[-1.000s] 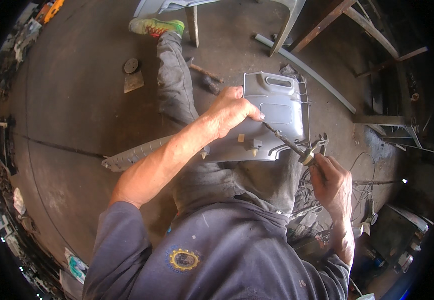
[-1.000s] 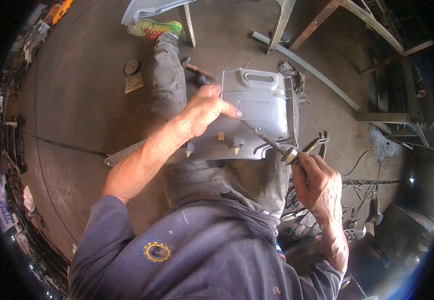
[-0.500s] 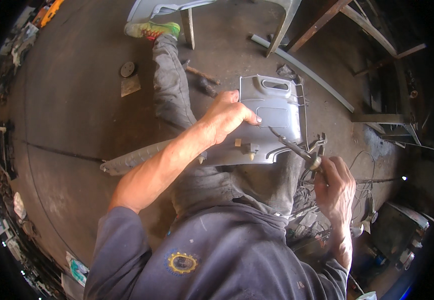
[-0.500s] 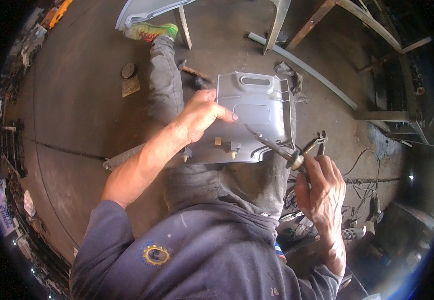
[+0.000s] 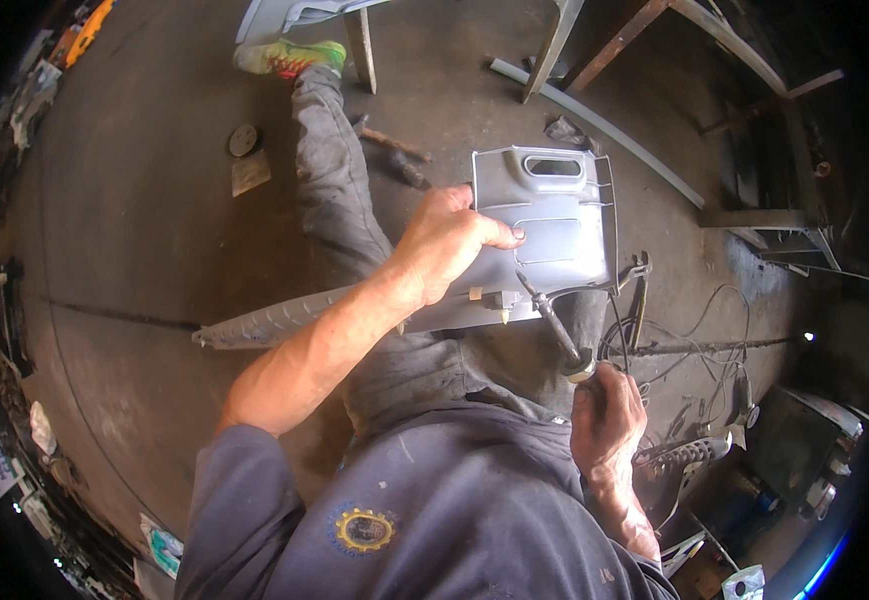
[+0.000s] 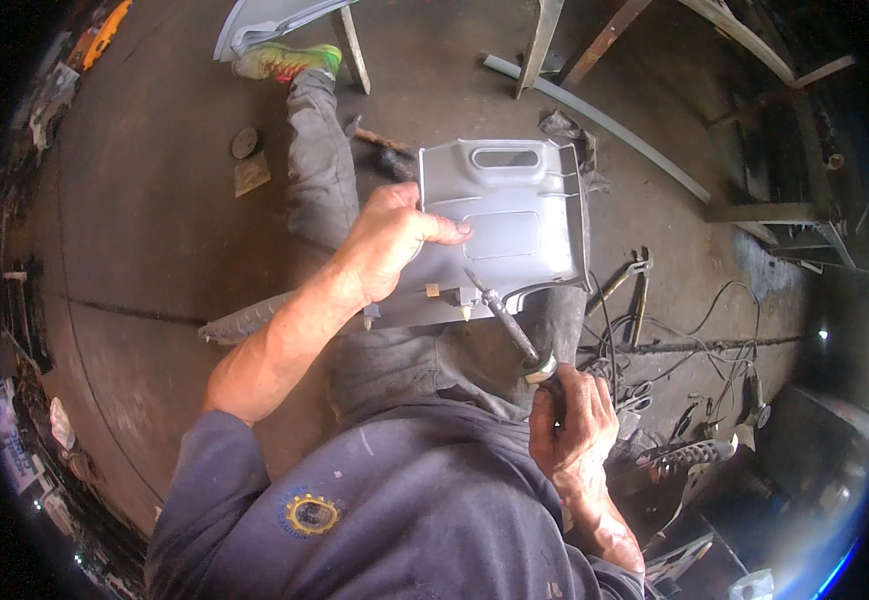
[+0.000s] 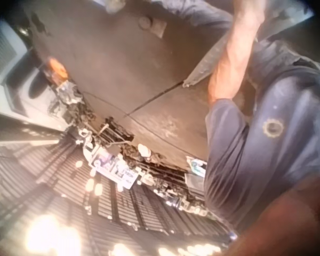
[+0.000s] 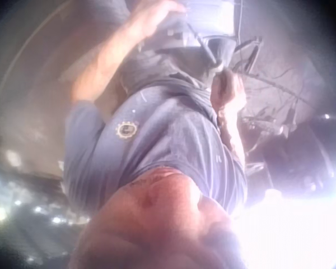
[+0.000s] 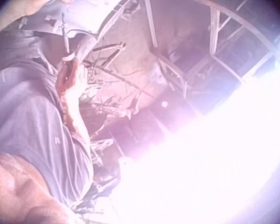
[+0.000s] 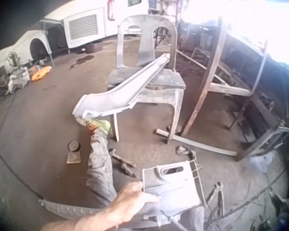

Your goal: The person sits on the floor and uses a soldering iron to melt and smooth the edges of a gray plastic part. They repeatedly apply heat to the seams and edges, then press the plastic with their fingers to shape it.

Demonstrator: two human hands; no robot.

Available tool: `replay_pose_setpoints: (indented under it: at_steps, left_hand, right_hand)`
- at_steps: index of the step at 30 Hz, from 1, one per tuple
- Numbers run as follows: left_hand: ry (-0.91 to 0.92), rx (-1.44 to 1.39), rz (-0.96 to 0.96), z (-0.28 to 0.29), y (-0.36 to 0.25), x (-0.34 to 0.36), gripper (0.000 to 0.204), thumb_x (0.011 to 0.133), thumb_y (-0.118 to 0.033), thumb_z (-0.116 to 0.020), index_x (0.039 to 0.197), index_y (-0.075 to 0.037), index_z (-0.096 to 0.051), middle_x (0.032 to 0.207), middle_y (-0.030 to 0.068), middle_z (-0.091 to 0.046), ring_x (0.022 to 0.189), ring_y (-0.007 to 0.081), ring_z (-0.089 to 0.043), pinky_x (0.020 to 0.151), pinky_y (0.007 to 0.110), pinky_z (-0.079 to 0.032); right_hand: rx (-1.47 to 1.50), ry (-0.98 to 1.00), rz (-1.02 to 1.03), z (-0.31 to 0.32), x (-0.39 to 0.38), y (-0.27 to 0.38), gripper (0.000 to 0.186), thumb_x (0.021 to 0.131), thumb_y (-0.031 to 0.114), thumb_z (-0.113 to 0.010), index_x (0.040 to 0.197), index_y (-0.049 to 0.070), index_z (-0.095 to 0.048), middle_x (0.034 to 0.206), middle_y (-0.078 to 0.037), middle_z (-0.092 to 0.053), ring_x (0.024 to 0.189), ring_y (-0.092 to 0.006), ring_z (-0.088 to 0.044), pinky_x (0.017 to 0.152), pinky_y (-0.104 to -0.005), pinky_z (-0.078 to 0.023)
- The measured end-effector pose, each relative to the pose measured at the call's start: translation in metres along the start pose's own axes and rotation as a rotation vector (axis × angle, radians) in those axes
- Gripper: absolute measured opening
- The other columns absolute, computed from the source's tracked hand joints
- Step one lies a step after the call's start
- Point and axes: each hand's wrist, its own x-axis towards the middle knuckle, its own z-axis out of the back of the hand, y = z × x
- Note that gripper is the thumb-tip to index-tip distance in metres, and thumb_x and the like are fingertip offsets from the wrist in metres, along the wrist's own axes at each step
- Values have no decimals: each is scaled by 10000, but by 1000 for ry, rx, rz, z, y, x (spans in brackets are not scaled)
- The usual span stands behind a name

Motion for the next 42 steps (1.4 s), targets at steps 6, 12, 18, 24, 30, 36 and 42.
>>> replay_pose_setpoints:
  at_steps: [6,12,18,24,30,36,42]
  left_hand:
    - [-17,-10,22,-1,-5,-3,293,724,27,-709,1000,113,-660,916,167,-706,813,210,-679,778,308,-534]
    - [-15,43,39,-1,-9,-4,314,711,11,-734,995,113,-648,927,174,-703,836,219,-681,812,305,-526]
    - [24,18,44,0,-5,0,339,708,10,-743,1017,108,-644,939,167,-705,863,218,-678,845,309,-515]
    - [11,78,14,-1,-2,1,312,720,16,-729,1011,102,-657,933,155,-711,850,207,-679,832,307,-522]
    - [15,118,-16,0,1,1,300,722,23,-717,1010,95,-672,918,141,-714,830,189,-676,807,299,-527]
    - [4,147,-26,0,4,2,297,717,20,-716,1003,88,-678,913,133,-714,820,177,-673,798,290,-527]
    - [4,161,-29,0,3,1,299,714,22,-715,1004,87,-680,913,131,-715,820,175,-672,795,290,-529]
  right_hand:
    - [51,-66,-7,-13,-2,0,305,803,41,-684,1094,22,-597,860,-149,-634,704,-319,-644,620,-396,-519]
    - [16,-86,29,-15,-2,-2,314,809,52,-692,1108,26,-599,871,-152,-641,709,-326,-656,615,-401,-531]
    - [-33,-59,14,-9,1,5,318,814,56,-694,1119,27,-607,901,-148,-655,722,-321,-668,621,-393,-540]
    - [-66,-17,23,7,6,18,308,828,59,-693,1122,24,-607,917,-146,-663,729,-319,-680,622,-390,-550]
    - [-67,41,-15,17,7,26,299,843,71,-693,1123,15,-603,920,-154,-660,718,-321,-684,605,-388,-550]
    - [-64,70,-61,20,7,31,284,851,68,-680,1121,13,-613,899,-154,-661,709,-321,-687,610,-383,-550]
    - [-63,78,-41,19,8,30,285,858,83,-680,1122,9,-602,887,-151,-654,683,-318,-678,585,-390,-549]
